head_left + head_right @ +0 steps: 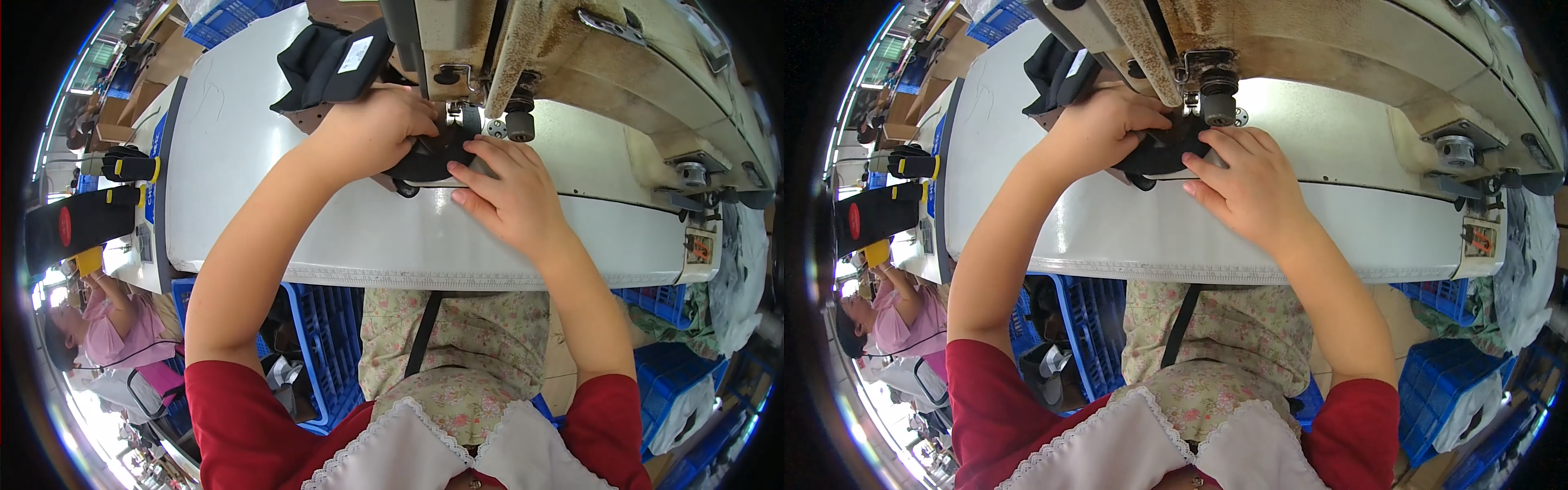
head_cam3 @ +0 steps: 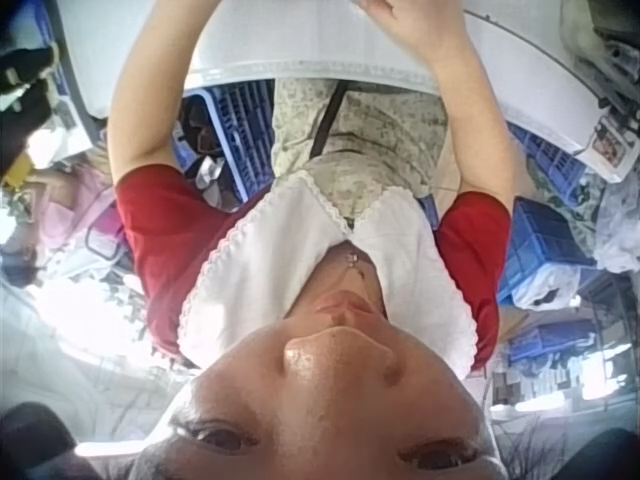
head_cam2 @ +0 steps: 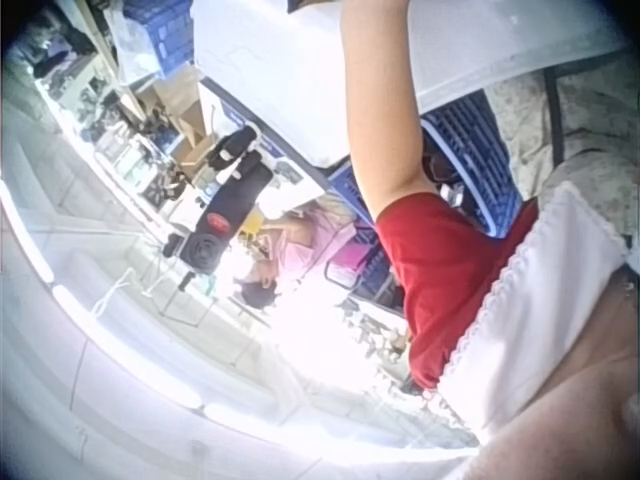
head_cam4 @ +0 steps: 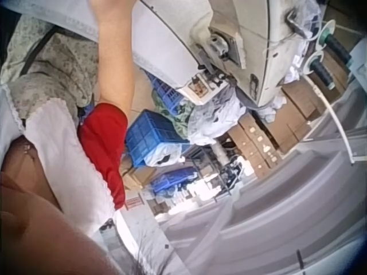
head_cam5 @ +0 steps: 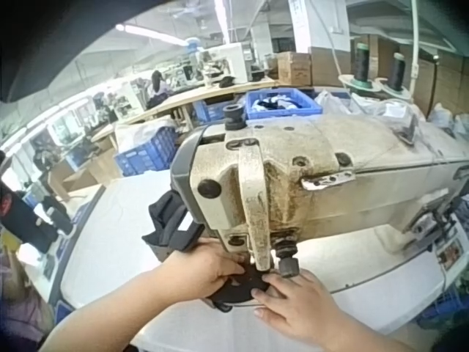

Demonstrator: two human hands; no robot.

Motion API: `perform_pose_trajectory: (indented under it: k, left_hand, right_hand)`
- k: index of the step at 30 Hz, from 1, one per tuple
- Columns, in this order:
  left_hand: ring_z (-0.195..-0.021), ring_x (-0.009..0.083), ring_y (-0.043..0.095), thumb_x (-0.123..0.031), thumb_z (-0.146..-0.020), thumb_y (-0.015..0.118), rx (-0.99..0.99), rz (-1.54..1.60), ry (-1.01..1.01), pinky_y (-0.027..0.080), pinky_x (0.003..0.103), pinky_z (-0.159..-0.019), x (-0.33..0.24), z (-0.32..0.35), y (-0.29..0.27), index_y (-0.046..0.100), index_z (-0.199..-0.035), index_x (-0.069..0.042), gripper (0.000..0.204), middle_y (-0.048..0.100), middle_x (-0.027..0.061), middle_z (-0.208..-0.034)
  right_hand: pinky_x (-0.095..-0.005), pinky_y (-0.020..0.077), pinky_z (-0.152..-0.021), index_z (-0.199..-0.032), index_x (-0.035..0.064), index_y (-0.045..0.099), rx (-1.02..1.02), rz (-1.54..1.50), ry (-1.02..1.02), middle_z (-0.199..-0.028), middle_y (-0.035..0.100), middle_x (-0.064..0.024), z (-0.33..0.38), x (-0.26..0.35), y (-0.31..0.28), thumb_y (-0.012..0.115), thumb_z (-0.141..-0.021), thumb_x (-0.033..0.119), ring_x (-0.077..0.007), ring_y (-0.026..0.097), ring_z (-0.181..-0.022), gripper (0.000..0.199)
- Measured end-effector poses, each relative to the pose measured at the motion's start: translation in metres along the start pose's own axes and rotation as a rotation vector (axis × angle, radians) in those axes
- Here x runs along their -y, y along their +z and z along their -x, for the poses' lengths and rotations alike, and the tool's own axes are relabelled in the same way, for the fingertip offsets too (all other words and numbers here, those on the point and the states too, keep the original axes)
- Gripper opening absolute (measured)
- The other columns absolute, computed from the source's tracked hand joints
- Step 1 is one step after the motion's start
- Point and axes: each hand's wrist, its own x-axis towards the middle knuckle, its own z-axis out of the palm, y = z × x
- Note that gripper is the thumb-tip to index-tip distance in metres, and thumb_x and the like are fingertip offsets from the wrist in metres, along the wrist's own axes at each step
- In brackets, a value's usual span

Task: Stitch shoe upper components together using an industrial sewing machine.

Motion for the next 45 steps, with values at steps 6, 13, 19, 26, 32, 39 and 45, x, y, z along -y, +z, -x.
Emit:
perform_pose_trajectory:
  k: [6, 13, 19, 26, 32, 39, 45]
  left_hand:
    - [-0.099, 0.0254, 0.064, 0.002, -0.073, 0.062, 0.011, -0.103, 0.014, 0.052, 0.035, -0.087, -0.002, -0.002, 0.001, 0.074, -0.105, -0.01, 0.037, 0.071, 0.0005, -0.112]
    - [-0.097, 0.0258, 0.064, 0.002, -0.073, 0.061, 0.023, -0.082, -0.108, 0.052, 0.037, -0.084, -0.008, -0.004, 0.0, 0.072, -0.105, -0.01, 0.036, 0.071, 0.0033, -0.101]
    - [-0.097, 0.0249, 0.065, 0.001, -0.076, 0.056, -0.052, -0.114, -0.07, 0.054, 0.037, -0.078, -0.01, -0.001, 0.004, 0.07, -0.093, -0.009, 0.024, 0.069, 0.0025, -0.096]
    - [-0.106, 0.0251, 0.063, 0.003, -0.071, 0.061, -0.064, -0.148, -0.016, 0.052, 0.038, -0.088, -0.002, 0.004, 0.015, 0.073, -0.104, -0.009, 0.037, 0.07, 0.0047, -0.106]
    - [-0.103, 0.0247, 0.063, 0.003, -0.069, 0.061, -0.025, -0.213, -0.029, 0.053, 0.037, -0.086, -0.009, 0.002, 0.015, 0.073, -0.106, -0.008, 0.04, 0.069, 0.0045, -0.103]
    - [-0.097, 0.0232, 0.064, 0.001, -0.072, 0.06, -0.062, -0.285, -0.04, 0.054, 0.036, -0.082, -0.017, 0.003, 0.018, 0.073, -0.106, -0.009, 0.037, 0.07, 0.003, -0.1]
    - [-0.092, 0.0207, 0.066, -0.002, -0.076, 0.06, -0.107, -0.353, -0.074, 0.055, 0.035, -0.074, -0.022, 0.001, 0.025, 0.074, -0.106, -0.012, 0.035, 0.071, 0.001, -0.1]
  right_hand:
    - [-0.0441, 0.0446, -0.096, -0.104, 0.0067, 0.072, 0.002, 0.035, 0.017, -0.115, 0.065, -0.0149, -0.002, 0.001, -0.001, 0.071, -0.084, 0.03, -0.0319, 0.06, -0.106, 0.031]
    - [-0.0426, 0.0443, -0.094, -0.105, 0.0054, 0.071, 0.015, 0.043, 0.05, -0.117, 0.065, -0.0134, -0.001, -0.001, 0.002, 0.07, -0.085, 0.029, -0.0314, 0.059, -0.11, 0.031]
    - [-0.0418, 0.0449, -0.092, -0.103, 0.0045, 0.071, -0.002, 0.041, 0.05, -0.112, 0.066, -0.0128, -0.001, -0.001, 0.002, 0.07, -0.084, 0.028, -0.0307, 0.06, -0.108, 0.03]
    - [-0.0427, 0.0449, -0.095, -0.101, 0.0042, 0.072, -0.053, 0.061, 0.096, -0.108, 0.068, -0.0142, -0.002, -0.001, 0.004, 0.07, -0.083, 0.028, -0.0312, 0.061, -0.106, 0.03]
    - [-0.043, 0.0436, -0.096, -0.096, 0.0071, 0.075, -0.05, 0.08, 0.09, -0.106, 0.069, -0.0142, -0.001, -0.003, 0.002, 0.07, -0.085, 0.028, -0.0312, 0.062, -0.106, 0.024]
    - [-0.0404, 0.044, -0.095, -0.093, 0.0069, 0.074, -0.07, 0.073, 0.115, -0.104, 0.069, -0.0111, -0.002, -0.003, 0.002, 0.07, -0.084, 0.027, -0.0287, 0.063, -0.107, 0.022]
    - [-0.0398, 0.0443, -0.094, -0.093, 0.0054, 0.074, -0.078, 0.076, 0.126, -0.1, 0.069, -0.0087, -0.003, -0.007, 0.002, 0.07, -0.084, 0.026, -0.0267, 0.062, -0.108, 0.023]
